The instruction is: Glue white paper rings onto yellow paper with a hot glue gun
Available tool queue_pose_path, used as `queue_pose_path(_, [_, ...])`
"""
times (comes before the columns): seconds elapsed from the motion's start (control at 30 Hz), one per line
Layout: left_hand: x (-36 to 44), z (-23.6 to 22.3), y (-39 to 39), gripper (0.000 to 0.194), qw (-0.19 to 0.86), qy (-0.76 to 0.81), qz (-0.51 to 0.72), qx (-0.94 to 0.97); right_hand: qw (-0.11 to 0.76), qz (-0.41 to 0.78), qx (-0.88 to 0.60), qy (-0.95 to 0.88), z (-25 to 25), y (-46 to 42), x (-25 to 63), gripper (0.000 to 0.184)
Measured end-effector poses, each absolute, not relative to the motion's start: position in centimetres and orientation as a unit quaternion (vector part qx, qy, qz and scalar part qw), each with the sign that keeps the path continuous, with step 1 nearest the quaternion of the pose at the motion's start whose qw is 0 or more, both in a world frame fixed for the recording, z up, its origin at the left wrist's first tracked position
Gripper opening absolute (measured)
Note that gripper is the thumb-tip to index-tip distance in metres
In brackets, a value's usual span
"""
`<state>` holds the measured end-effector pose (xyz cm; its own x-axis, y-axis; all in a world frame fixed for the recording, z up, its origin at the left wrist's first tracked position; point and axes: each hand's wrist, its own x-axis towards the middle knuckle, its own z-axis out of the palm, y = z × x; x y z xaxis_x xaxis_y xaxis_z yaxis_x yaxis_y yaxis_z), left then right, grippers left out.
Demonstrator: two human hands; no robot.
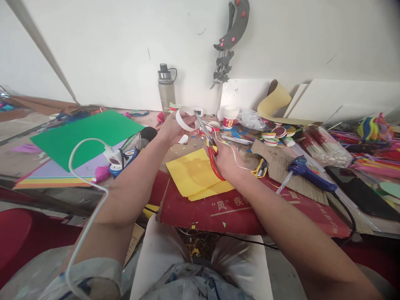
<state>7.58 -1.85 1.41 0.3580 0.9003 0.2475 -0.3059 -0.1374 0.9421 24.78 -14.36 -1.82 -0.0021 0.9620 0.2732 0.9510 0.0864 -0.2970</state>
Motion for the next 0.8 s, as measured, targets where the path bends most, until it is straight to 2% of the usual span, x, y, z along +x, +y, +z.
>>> queue_pose_path(0.23, [7.3,1.6,-1.9,0.041,0.565,0.266,0.552,0.553,0.204,0.022,-0.677,-0.707,-1.6,-14.6,24.8,0.043])
queue_pose_path(0.37, [7.5,1.2,-1.8,0.046,0.565,0.254,0.543,0.567,0.21,0.008,-0.668,-0.714,-1.8,-14.5,24.7,0.048])
queue_pose_path(0.5, [8.2,1.0,-2.3,0.053,0.584,0.25,0.526,0.566,0.18,-0.004,-0.692,-0.699,-1.7,-14.5,24.6,0.056])
queue_pose_path(0.8, [8.2,0.9,-2.3,0.053,0.59,0.23,0.511,0.582,0.164,-0.009,-0.7,-0.695,-1.9,-14.2,24.6,0.055])
